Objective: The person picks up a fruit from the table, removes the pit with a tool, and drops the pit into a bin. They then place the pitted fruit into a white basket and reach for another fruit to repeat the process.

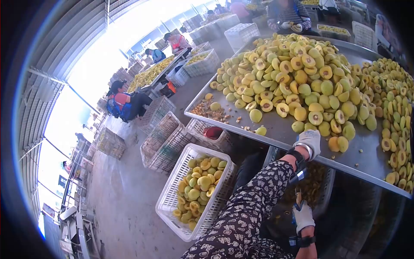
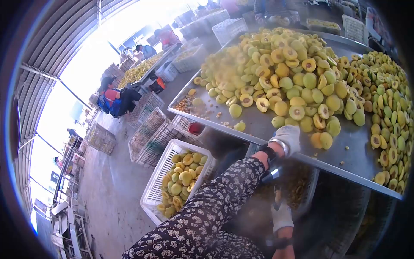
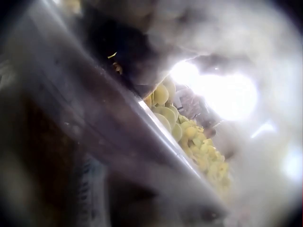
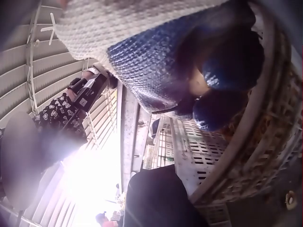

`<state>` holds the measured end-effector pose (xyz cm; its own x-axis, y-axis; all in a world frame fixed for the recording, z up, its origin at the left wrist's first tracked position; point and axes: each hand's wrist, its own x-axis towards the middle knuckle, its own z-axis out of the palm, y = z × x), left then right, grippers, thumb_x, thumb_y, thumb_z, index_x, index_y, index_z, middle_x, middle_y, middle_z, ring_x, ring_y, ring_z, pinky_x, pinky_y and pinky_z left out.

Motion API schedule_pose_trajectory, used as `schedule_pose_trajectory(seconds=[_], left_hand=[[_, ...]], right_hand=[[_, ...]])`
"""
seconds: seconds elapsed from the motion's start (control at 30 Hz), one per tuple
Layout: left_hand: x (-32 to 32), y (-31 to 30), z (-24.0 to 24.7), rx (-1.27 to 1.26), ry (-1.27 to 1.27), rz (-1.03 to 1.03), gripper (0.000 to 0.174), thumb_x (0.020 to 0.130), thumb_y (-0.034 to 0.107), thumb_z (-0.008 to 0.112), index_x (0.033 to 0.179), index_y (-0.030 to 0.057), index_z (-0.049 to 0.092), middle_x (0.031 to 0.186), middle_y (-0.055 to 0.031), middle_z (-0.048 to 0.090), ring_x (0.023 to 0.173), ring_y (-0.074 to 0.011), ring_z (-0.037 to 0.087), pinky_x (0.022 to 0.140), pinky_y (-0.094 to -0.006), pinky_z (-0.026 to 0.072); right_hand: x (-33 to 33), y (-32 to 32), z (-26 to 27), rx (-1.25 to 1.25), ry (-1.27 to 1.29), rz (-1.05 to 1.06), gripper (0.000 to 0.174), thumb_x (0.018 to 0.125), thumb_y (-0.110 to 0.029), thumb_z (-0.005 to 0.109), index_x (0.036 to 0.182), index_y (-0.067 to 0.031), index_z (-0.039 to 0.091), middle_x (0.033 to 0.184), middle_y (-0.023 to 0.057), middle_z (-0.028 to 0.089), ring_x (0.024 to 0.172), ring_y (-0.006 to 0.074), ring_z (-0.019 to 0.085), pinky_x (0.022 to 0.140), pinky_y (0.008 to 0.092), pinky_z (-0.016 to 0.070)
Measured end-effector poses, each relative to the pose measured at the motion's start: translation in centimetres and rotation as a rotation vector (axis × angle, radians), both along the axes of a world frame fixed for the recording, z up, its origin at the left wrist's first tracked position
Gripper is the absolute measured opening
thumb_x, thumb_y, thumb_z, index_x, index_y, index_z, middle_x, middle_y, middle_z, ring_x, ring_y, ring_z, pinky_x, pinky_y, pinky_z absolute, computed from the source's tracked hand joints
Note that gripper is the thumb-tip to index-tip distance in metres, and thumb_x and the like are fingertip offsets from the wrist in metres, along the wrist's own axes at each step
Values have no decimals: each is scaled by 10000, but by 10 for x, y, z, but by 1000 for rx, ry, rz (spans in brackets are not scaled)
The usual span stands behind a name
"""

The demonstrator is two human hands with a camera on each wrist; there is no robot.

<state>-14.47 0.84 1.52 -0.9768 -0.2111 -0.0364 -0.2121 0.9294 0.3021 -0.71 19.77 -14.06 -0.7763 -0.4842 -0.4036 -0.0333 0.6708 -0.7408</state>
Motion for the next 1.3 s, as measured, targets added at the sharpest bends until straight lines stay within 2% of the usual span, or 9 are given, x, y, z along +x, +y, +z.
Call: schedule_pose_trajectory(seconds=[0.23, 0.37, 0.47, 0.53, 0.6, 0.73, 0.93, 1.13, 1.3], left_hand=[[22, -43, -6, 415, 246, 247, 415, 723, 299, 703, 1012, 15, 611, 911, -183, 660, 930, -317, 630, 809, -371, 491], [37, -42, 14, 370, 118, 144, 435, 761, 397, 672, 962, 14, 627, 922, -175, 661, 929, -314, 625, 821, -375, 477], [25, -9, 10, 292, 132, 88, 399, 752, 373, 681, 938, 23, 635, 909, -176, 658, 924, -324, 625, 815, -384, 480], [12, 7, 7, 207, 173, 21, 372, 747, 351, 685, 928, 30, 641, 904, -177, 656, 920, -325, 626, 806, -388, 485], [-7, 20, -1, 0, 99, -49, 313, 737, 283, 683, 936, 45, 651, 911, -181, 657, 903, -318, 638, 771, -394, 505], [-18, 25, -9, -32, 69, -78, 316, 719, 170, 645, 996, 27, 592, 979, -209, 627, 916, -349, 627, 778, -413, 509], [3, -8, -8, 255, 219, 77, 562, 649, 262, 766, 1101, 28, 528, 1074, -189, 576, 994, -348, 572, 874, -389, 457], [23, -37, -14, 341, 341, 78, 351, 711, 233, 725, 1002, 57, 641, 934, -151, 659, 882, -282, 630, 801, -357, 489], [73, -38, 25, 1552, 528, 229, 325, 795, 253, 719, 1020, 40, 619, 911, -91, 662, 790, -221, 653, 717, -340, 540]], right_hand=[[2, -1, 18, -141, -196, -225, 227, 849, -132, 609, 1005, -25, 484, 620, 59, 548, 461, 138, 532, 399, 304, 448], [-3, -5, -54, -158, 22, -122, 208, 845, -125, 610, 980, -26, 487, 624, 63, 554, 466, 148, 545, 396, 311, 447], [1, -6, -21, -125, 4, -118, 216, 829, -149, 627, 952, -22, 503, 646, 92, 584, 502, 186, 585, 431, 340, 464], [0, -14, 16, 42, -87, -80, 318, 796, -227, 628, 1020, -12, 561, 886, 226, 637, 876, 382, 614, 734, 453, 470], [1, -17, 34, 17, -142, -144, 289, 807, -236, 624, 975, -9, 564, 884, 228, 637, 848, 387, 617, 709, 453, 475], [-2, -5, 19, 52, -132, -155, 287, 820, -238, 616, 973, -6, 544, 838, 207, 638, 785, 369, 630, 668, 446, 483], [-1, -4, 29, 48, -227, -163, 292, 826, -228, 618, 1001, -11, 530, 797, 169, 632, 726, 305, 646, 606, 406, 499], [2, -6, 30, -39, -212, -173, 243, 845, -218, 629, 950, -29, 518, 646, 63, 574, 487, 153, 560, 415, 314, 457], [6, -10, 51, -255, -467, -308, 183, 870, -207, 592, 944, -76, 488, 599, 23, 498, 436, 124, 485, 377, 283, 404]])
